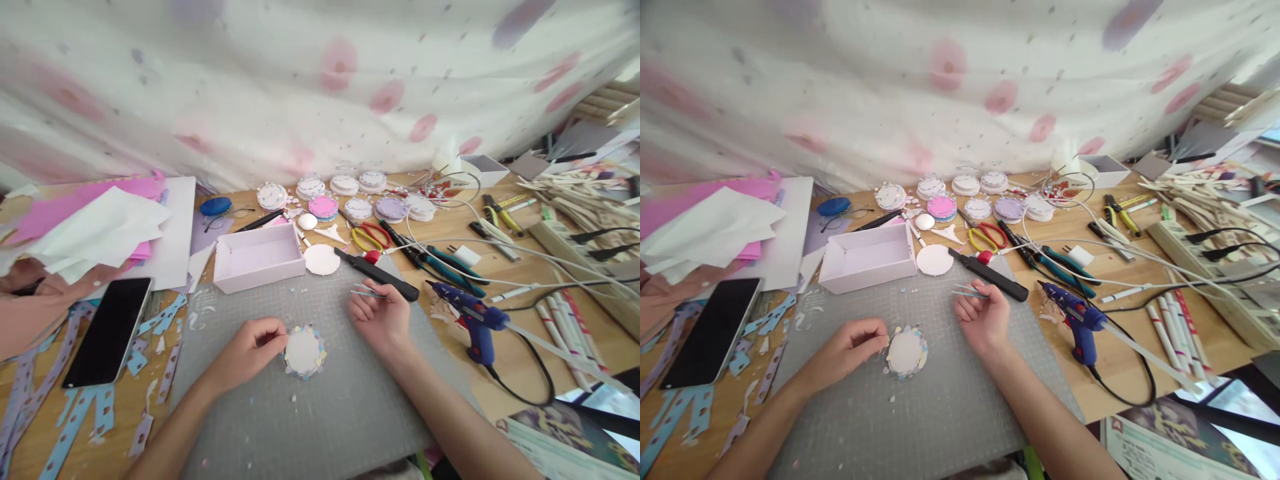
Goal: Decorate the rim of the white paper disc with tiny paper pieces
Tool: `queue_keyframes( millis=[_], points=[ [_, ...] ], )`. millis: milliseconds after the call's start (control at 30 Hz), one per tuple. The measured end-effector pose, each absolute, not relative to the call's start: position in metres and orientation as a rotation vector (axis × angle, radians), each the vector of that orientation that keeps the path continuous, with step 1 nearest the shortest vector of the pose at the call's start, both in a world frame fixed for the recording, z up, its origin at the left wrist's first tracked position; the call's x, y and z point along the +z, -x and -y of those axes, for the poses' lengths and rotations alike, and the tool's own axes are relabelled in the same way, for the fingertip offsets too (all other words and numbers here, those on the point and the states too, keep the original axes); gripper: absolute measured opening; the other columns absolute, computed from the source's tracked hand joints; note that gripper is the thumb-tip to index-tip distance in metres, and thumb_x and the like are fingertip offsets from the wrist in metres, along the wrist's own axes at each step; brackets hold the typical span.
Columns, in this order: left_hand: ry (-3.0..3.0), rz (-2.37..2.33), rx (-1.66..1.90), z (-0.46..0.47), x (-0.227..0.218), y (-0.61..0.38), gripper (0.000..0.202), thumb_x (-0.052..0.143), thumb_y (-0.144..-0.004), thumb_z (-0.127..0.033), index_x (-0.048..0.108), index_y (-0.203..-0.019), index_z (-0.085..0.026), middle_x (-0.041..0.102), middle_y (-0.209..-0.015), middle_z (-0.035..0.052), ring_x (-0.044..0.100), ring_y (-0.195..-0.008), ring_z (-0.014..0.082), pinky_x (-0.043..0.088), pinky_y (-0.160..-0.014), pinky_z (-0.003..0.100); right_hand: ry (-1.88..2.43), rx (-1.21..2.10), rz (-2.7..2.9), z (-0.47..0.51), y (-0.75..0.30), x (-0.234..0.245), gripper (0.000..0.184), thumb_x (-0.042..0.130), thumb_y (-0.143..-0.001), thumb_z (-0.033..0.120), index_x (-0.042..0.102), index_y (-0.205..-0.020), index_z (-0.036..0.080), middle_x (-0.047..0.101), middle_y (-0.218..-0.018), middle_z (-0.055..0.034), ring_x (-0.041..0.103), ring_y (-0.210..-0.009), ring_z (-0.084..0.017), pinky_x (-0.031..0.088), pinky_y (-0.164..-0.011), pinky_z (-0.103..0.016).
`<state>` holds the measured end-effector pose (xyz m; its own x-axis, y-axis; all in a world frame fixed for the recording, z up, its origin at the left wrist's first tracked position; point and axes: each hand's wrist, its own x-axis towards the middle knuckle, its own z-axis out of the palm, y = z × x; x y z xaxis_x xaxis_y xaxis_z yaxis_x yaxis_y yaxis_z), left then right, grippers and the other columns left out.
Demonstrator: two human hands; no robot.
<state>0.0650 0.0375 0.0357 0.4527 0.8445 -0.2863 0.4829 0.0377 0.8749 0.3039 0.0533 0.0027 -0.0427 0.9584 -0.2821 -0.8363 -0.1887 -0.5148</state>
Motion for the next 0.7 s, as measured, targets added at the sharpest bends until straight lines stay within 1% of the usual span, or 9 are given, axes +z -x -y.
queue_keyframes(
  millis=[133, 167, 233, 267, 333, 400, 500, 600, 700],
  points=[
    [-1.706, -1.237, 0.414, -0.043, 0.048, -0.053, 0.035, 0.046, -0.09, -0.038, 0.056, -0.063, -0.018, 0.047, -0.059, -0.0035, 0.042, -0.056, 0.0113, 0.033, -0.05, 0.021, 0.621, 1.703, 0.19, -0.054, -0.306, -0.001, 0.028, 0.056, -0.064, 0.017, 0.03, -0.06, 0.022, 0.017, -0.047, 0.0103, 0.012, -0.039, -0.007, 0.024, -0.036, -0.019],
    [-1.695, -1.276, 0.469, -0.045, 0.05, -0.05, 0.033, 0.045, -0.09, -0.04, 0.059, -0.069, -0.018, 0.049, -0.062, -0.003, 0.043, -0.055, 0.0114, 0.035, -0.051, 0.021, 0.613, 1.719, 0.164, -0.053, -0.306, -0.001, 0.027, 0.056, -0.064, 0.017, 0.03, -0.059, 0.022, 0.017, -0.047, 0.0102, 0.012, -0.04, -0.007, 0.024, -0.036, -0.019],
    [-1.616, -1.348, 0.612, -0.05, 0.053, -0.044, 0.03, 0.044, -0.091, -0.042, 0.064, -0.091, -0.02, 0.053, -0.068, -0.0021, 0.046, -0.054, 0.0111, 0.038, -0.052, 0.023, 0.596, 1.745, 0.102, -0.053, -0.306, -0.001, 0.026, 0.056, -0.064, 0.016, 0.031, -0.058, 0.021, 0.017, -0.047, 0.01, 0.012, -0.04, -0.007, 0.023, -0.036, -0.019],
    [-1.559, -1.368, 0.682, -0.053, 0.054, -0.042, 0.032, 0.044, -0.091, -0.043, 0.062, -0.105, -0.021, 0.056, -0.073, -0.0013, 0.047, -0.054, 0.0111, 0.041, -0.054, 0.024, 0.587, 1.754, 0.073, -0.053, -0.305, -0.001, 0.026, 0.056, -0.063, 0.016, 0.031, -0.058, 0.021, 0.017, -0.047, 0.0099, 0.011, -0.04, -0.007, 0.022, -0.036, -0.019],
    [-1.445, -1.377, 0.786, -0.06, 0.054, -0.041, 0.044, 0.043, -0.091, -0.044, 0.05, -0.128, -0.021, 0.061, -0.084, 0.0012, 0.051, -0.056, 0.0115, 0.045, -0.06, 0.027, 0.572, 1.765, 0.032, -0.053, -0.306, -0.001, 0.026, 0.056, -0.063, 0.015, 0.031, -0.057, 0.021, 0.017, -0.047, 0.0099, 0.011, -0.041, -0.007, 0.022, -0.036, -0.019],
    [-1.346, -1.372, 0.823, -0.066, 0.051, -0.042, 0.054, 0.043, -0.091, -0.045, 0.037, -0.138, -0.02, 0.065, -0.094, 0.0047, 0.056, -0.059, 0.0129, 0.047, -0.065, 0.031, 0.56, 1.775, 0.004, -0.053, -0.306, -0.001, 0.026, 0.056, -0.063, 0.015, 0.031, -0.057, 0.021, 0.017, -0.047, 0.0098, 0.012, -0.04, -0.007, 0.022, -0.036, -0.019],
    [-1.246, -1.351, 0.833, -0.07, 0.045, -0.046, 0.054, 0.046, -0.089, -0.047, 0.037, -0.135, -0.019, 0.066, -0.106, 0.0096, 0.063, -0.068, 0.0161, 0.048, -0.07, 0.034, 0.546, 1.785, -0.054, -0.054, -0.305, -0.001, 0.026, 0.055, -0.064, 0.014, 0.031, -0.058, 0.02, 0.017, -0.048, 0.0096, 0.013, -0.04, -0.007, 0.022, -0.036, -0.019],
    [-1.168, -1.302, 0.885, -0.068, 0.039, -0.049, 0.042, 0.05, -0.088, -0.045, 0.043, -0.12, -0.018, 0.066, -0.11, 0.0113, 0.066, -0.078, 0.0186, 0.049, -0.078, 0.037, 0.522, 1.792, -0.119, -0.055, -0.304, 0.0, 0.026, 0.054, -0.064, 0.013, 0.03, -0.058, 0.02, 0.016, -0.048, 0.0095, 0.014, -0.039, -0.007, 0.021, -0.036, -0.019],
    [-1.081, -1.24, 0.932, -0.059, 0.034, -0.053, 0.032, 0.053, -0.088, -0.042, 0.044, -0.108, -0.02, 0.067, -0.112, 0.0112, 0.067, -0.084, 0.0205, 0.048, -0.083, 0.04, 0.503, 1.805, -0.167, -0.055, -0.304, 0.0, 0.025, 0.053, -0.065, 0.012, 0.031, -0.059, 0.021, 0.015, -0.049, 0.0094, 0.017, -0.039, -0.007, 0.022, -0.036, -0.02]
  ],
)
